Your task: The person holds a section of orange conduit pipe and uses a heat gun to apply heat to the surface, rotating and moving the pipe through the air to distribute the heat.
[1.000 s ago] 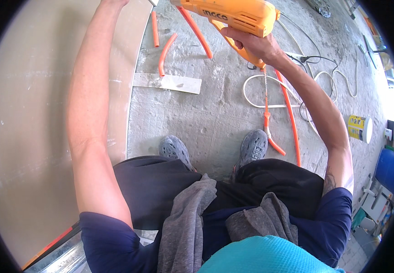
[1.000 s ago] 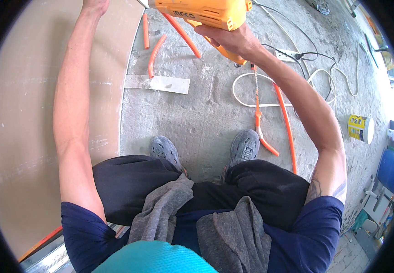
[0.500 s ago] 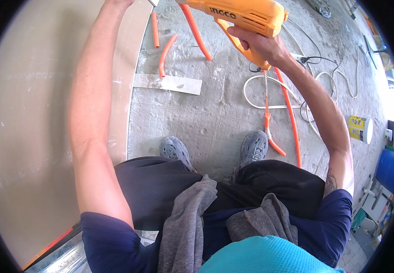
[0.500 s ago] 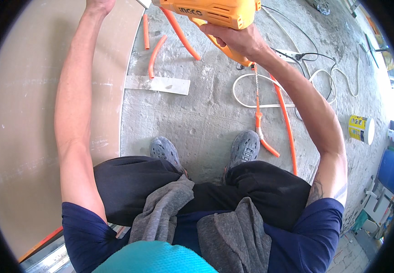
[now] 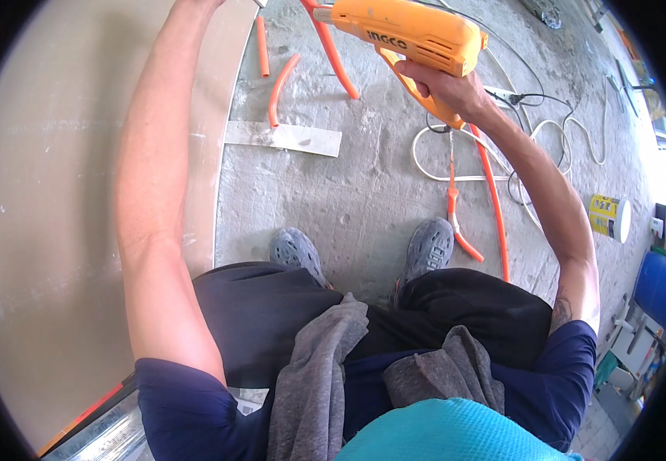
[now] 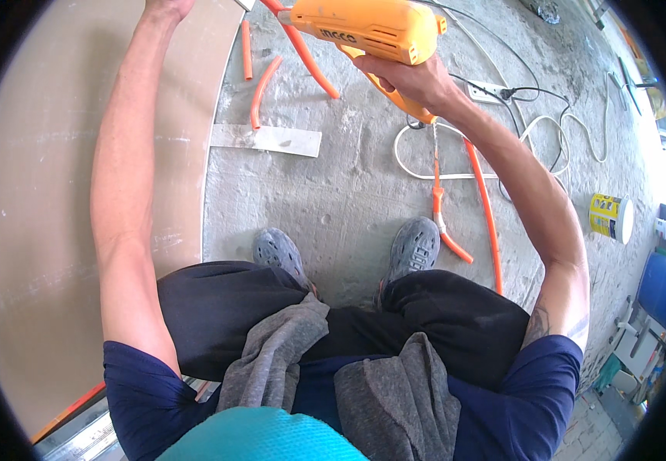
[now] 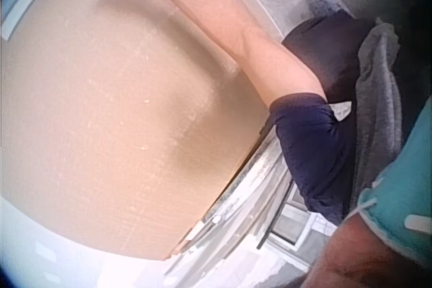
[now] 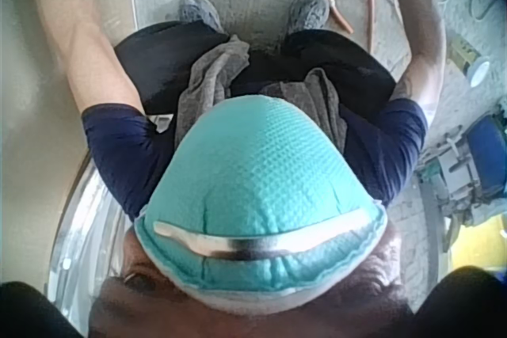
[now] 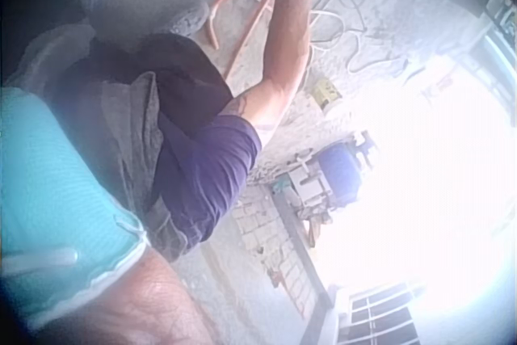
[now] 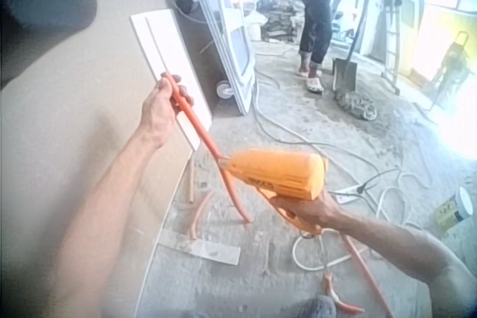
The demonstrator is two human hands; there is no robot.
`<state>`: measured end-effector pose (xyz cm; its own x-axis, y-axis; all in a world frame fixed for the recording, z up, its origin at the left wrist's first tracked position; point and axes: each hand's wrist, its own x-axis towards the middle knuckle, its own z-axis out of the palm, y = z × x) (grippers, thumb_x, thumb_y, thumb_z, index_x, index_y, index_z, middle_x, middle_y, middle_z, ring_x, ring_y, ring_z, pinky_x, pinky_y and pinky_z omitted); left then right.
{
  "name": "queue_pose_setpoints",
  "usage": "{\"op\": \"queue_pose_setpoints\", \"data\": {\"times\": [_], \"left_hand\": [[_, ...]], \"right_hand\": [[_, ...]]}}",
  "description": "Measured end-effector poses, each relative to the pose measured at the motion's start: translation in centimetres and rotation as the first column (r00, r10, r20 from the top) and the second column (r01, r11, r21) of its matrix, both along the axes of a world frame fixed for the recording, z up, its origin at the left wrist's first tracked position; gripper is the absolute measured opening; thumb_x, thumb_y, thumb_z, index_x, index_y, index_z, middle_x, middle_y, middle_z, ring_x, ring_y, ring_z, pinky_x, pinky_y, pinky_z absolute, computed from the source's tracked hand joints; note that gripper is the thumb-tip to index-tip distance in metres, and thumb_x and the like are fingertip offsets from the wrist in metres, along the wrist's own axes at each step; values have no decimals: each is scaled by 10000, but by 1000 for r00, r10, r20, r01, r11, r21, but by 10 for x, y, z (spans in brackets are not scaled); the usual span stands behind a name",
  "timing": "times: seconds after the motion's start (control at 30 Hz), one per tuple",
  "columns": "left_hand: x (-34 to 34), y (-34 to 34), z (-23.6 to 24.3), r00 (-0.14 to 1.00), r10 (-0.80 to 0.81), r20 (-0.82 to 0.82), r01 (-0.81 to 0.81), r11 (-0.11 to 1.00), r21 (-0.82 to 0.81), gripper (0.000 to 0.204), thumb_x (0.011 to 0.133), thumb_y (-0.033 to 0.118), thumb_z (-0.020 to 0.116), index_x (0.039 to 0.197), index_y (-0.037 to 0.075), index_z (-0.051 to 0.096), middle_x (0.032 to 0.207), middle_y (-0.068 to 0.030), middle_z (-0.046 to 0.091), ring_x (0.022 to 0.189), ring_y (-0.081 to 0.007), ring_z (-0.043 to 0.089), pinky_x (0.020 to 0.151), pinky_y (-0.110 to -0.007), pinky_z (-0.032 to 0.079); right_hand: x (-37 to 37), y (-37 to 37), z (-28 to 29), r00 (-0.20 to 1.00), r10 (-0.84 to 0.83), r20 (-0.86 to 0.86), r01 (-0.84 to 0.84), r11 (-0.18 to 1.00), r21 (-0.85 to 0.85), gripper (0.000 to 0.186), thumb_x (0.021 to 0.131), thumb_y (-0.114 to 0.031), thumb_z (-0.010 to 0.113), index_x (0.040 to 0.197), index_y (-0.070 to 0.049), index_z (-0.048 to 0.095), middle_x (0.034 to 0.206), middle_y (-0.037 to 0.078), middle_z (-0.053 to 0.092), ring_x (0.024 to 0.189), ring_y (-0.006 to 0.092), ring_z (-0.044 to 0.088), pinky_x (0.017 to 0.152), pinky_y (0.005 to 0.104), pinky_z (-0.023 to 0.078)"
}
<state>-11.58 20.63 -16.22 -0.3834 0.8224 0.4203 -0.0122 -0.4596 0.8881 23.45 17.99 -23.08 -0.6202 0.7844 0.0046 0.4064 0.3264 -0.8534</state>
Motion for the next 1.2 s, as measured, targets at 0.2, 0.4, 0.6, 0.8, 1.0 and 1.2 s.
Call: {"op": "queue_pose_setpoints", "data": {"times": [0.2,0.4,0.6,0.8,1.0,1.2], "left_hand": [[-2,2,-2,999,-12,30,12,1000,4,375,1130,347,361,1227,25,526,907,-57,592,842,-221,643,853,-382,566],[6,1,-4,1000,-15,7,15,1000,12,389,1130,367,354,1214,29,527,905,-49,591,835,-217,640,846,-387,560],[-5,5,-6,999,-35,23,34,999,32,387,1130,371,348,1219,39,524,899,-43,587,823,-214,637,841,-386,555],[-5,6,-7,999,-42,33,40,999,37,376,1131,365,350,1223,45,526,898,-43,587,818,-213,635,834,-384,552],[9,-1,-5,1000,17,13,-17,1000,-3,393,1131,369,344,1221,32,523,923,-55,581,841,-214,635,858,-400,561],[-7,-2,-4,999,31,15,-32,999,6,388,1132,365,340,1208,30,519,946,-64,575,849,-219,628,867,-398,568]], "right_hand": [[7,0,-14,996,39,-81,-43,998,-45,221,914,-241,784,1013,-56,711,687,-19,613,570,58,542,521,246,448],[17,1,-25,1000,-1,14,2,996,-92,284,897,-190,793,1099,-21,685,756,11,647,578,66,567,514,251,479],[18,-5,-36,1000,-13,23,16,991,-136,295,876,-172,812,1093,-25,675,758,10,642,585,70,572,507,249,474],[23,-9,-40,999,2,48,8,980,-200,317,886,-171,804,1123,-26,651,778,4,635,594,72,577,498,251,474],[34,-7,-54,990,4,142,24,980,-198,324,890,-174,800,1141,-36,649,789,5,639,595,72,579,502,250,486],[32,-13,-67,998,16,68,0,973,-231,366,882,-188,806,1174,-36,646,806,3,651,600,76,591,517,254,505]]}}
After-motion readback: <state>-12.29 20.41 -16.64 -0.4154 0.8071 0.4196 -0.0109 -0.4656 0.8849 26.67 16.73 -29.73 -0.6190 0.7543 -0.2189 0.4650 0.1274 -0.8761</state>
